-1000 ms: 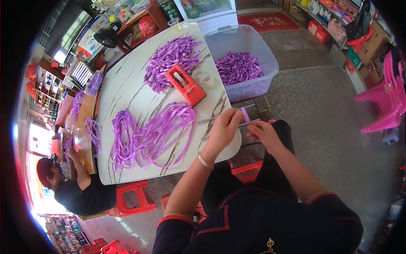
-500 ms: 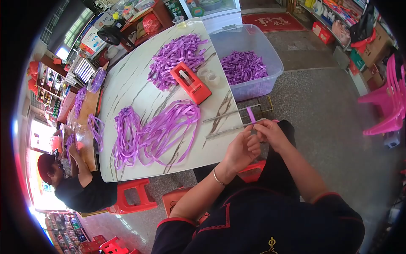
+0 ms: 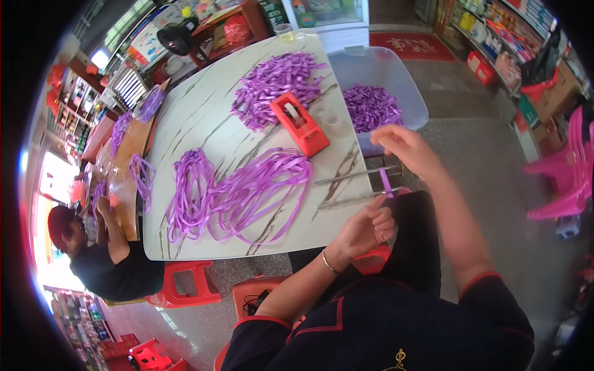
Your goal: The person wraps purple ribbon around a metal frame, cuts it using a tape dispenser, and slides the resulting loops off the frame. They then tie a knot in each ribbon loop by hand and place the finished pieces into a plastic bin.
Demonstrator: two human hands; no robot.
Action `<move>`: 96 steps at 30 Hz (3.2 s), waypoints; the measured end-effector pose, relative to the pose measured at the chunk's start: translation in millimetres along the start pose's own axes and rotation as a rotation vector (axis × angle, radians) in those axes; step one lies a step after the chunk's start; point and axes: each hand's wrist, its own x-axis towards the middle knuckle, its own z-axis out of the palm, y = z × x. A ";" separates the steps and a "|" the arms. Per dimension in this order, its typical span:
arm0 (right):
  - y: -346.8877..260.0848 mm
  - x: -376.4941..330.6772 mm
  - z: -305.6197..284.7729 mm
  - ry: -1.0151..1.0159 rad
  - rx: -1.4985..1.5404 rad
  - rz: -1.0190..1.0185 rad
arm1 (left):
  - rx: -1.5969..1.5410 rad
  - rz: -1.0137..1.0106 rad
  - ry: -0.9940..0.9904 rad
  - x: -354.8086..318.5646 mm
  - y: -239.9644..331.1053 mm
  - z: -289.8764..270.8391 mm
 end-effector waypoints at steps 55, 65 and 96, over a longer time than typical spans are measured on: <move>7.9 24.6 -13.2 -0.778 -0.409 0.276 | 0.035 -0.027 -0.084 -2.2 1.6 -5.6; -2.5 8.2 -11.1 -0.761 -0.950 0.210 | 0.069 -0.016 -0.091 -2.8 -1.3 -8.3; 59.6 -21.3 -40.4 -0.212 -0.469 0.358 | 0.079 -0.008 -0.023 -1.6 -0.5 -3.8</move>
